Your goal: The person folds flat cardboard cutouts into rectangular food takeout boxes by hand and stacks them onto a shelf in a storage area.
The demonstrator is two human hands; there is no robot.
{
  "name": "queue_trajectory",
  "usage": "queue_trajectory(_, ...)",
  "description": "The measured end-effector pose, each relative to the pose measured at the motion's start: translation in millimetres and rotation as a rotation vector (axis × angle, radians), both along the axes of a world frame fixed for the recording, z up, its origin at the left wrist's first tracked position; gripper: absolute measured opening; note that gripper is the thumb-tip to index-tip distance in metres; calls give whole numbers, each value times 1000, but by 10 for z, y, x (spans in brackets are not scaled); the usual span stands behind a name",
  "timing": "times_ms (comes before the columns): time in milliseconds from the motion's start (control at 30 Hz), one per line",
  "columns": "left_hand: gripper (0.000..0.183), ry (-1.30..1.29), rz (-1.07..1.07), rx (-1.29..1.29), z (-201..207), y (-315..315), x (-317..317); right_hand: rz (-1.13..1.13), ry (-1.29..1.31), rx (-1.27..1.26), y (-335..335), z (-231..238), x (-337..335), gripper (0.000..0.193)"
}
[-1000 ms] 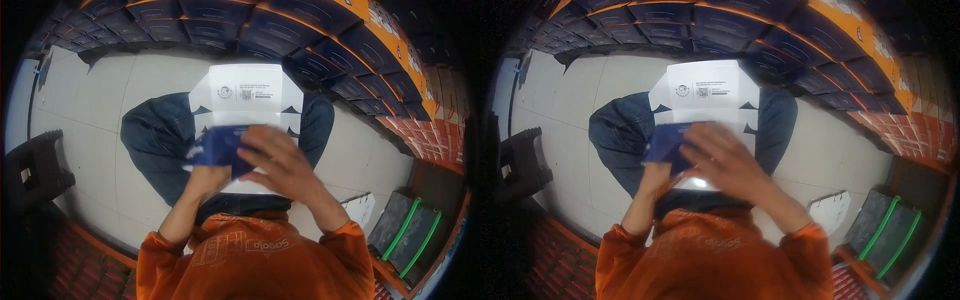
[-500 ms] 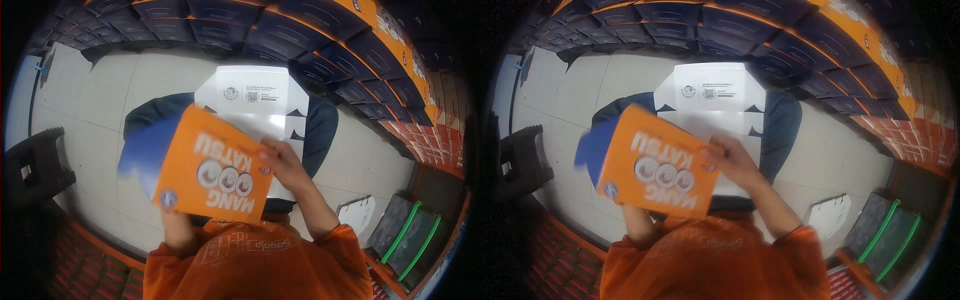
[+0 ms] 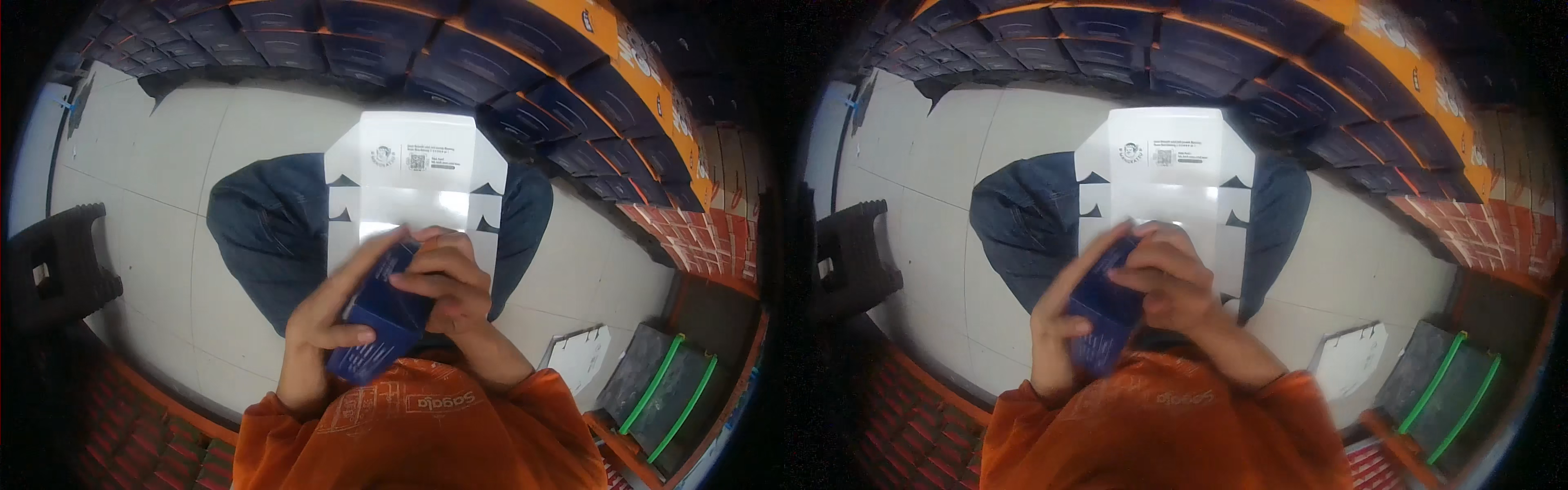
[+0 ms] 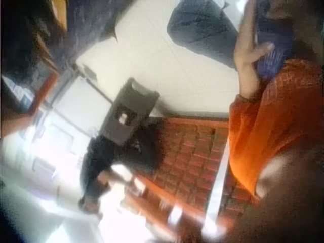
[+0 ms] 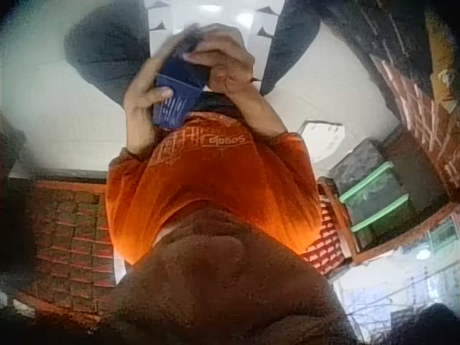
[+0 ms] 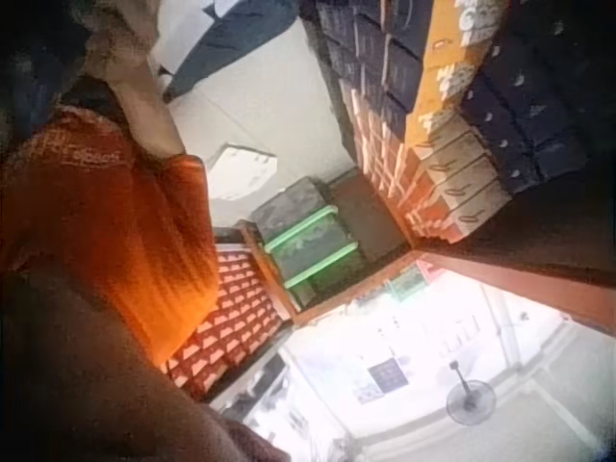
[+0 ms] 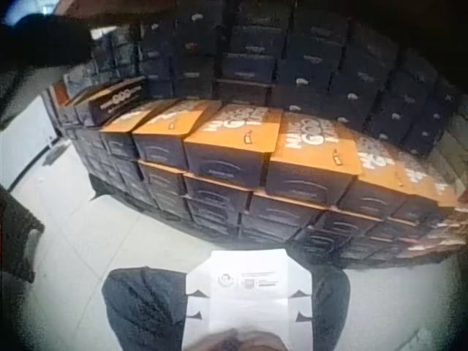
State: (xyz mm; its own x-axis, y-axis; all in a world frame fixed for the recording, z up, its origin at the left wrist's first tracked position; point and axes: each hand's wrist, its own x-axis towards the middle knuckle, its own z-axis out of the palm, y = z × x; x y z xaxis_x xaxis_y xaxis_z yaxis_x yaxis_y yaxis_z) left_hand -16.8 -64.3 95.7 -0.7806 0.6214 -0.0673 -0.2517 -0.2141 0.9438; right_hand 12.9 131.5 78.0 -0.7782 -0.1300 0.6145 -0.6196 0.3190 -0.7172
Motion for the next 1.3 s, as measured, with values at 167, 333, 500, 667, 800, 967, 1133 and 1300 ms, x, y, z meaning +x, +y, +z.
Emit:
queue_trajectory(167, 88, -643, 90, 749, -169, -173, -107, 49, -63, 230, -331, 377, -210, 45)
queue_trajectory(333, 71, -506, 406, 746, -200, -615, -648, 247, 269, 806, -567, 894, -333, 46)
queue_trajectory(500, 54, -303, 564, 192, -518, -225, -815, 21, 626, 662, -745, 1435, -1454, 48)
queue_trajectory(667, 93, 372, 377, -632, -733, 1604, 11, -350, 615, 850, -913, 1683, -2873, 65)
queue_trajectory(800, 88, 349, 144, -746, -552, 1681, 102, -426, 500, 750, -868, 1671, -2833, 73)
queue_trajectory(967, 48, 119, -18, -503, -1131, 1083, 3, -262, 214, 444, -183, 1176, -1593, 54)
queue_trajectory(1133, 30, -125, -391, -239, -1161, 1136, 16, -576, -463, 209, 809, 85, -234, 49)
queue_trajectory(1300, 23, -299, -412, -102, -1087, 968, 31, -622, -696, 425, 804, -197, 641, 73)
